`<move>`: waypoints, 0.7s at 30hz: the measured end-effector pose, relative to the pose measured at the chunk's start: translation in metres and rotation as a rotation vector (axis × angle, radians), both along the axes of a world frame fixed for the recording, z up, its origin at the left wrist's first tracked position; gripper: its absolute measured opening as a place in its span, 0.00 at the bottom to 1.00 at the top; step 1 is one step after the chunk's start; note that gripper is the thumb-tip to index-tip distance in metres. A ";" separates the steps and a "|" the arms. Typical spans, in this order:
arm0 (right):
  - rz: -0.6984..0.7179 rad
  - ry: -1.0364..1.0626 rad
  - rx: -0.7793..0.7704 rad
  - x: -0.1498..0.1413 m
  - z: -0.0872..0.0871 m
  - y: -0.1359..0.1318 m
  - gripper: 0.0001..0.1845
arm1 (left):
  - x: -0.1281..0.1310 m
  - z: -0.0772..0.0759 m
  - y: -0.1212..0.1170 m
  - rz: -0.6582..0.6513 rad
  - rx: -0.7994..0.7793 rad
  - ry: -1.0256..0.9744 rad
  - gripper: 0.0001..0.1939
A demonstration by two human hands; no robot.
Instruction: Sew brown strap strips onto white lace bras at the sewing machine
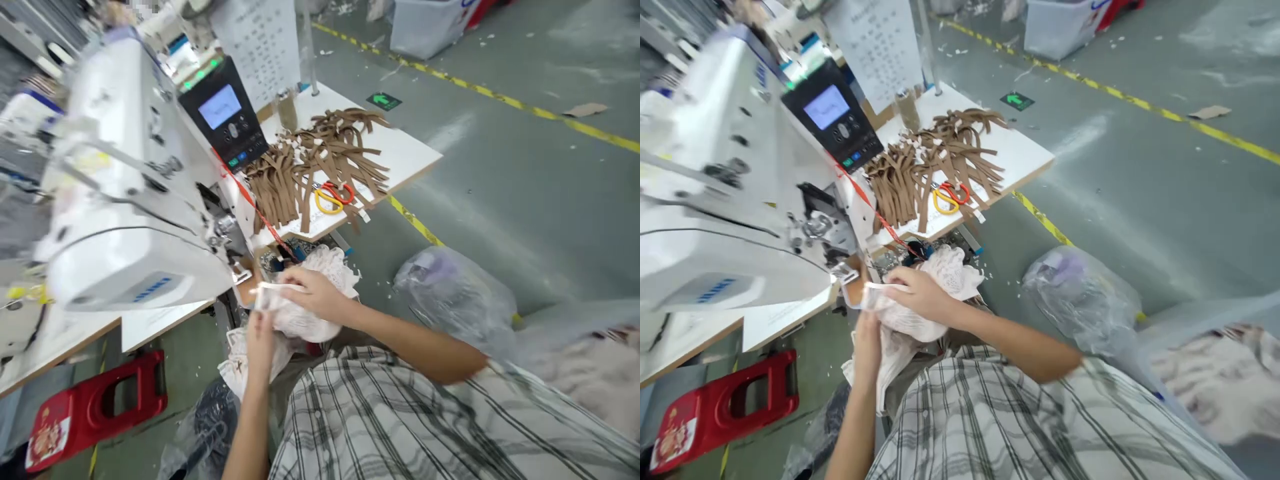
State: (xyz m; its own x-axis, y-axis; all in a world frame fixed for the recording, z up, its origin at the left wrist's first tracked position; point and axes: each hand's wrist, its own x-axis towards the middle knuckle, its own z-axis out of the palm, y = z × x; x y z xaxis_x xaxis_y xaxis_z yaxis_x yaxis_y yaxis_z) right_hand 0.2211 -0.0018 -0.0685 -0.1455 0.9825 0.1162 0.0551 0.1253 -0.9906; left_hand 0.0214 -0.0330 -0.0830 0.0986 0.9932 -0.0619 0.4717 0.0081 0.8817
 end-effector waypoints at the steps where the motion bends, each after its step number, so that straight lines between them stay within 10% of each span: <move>1: -0.059 -0.044 -0.010 0.015 -0.010 -0.006 0.12 | 0.006 -0.007 -0.007 -0.080 0.010 0.024 0.21; 5: -0.276 -0.441 -0.156 0.084 -0.054 -0.016 0.15 | 0.024 -0.041 -0.026 -0.234 0.168 0.291 0.28; 8: -0.309 -0.630 -0.017 0.105 -0.043 -0.007 0.18 | 0.025 -0.056 -0.035 -0.277 0.242 0.353 0.23; 16: -0.353 -0.345 0.964 0.022 0.150 0.043 0.13 | -0.008 -0.030 -0.052 -0.144 0.349 0.314 0.13; 21: -0.285 -0.418 1.079 0.000 0.211 0.072 0.11 | -0.032 -0.021 -0.068 -0.035 0.324 0.303 0.11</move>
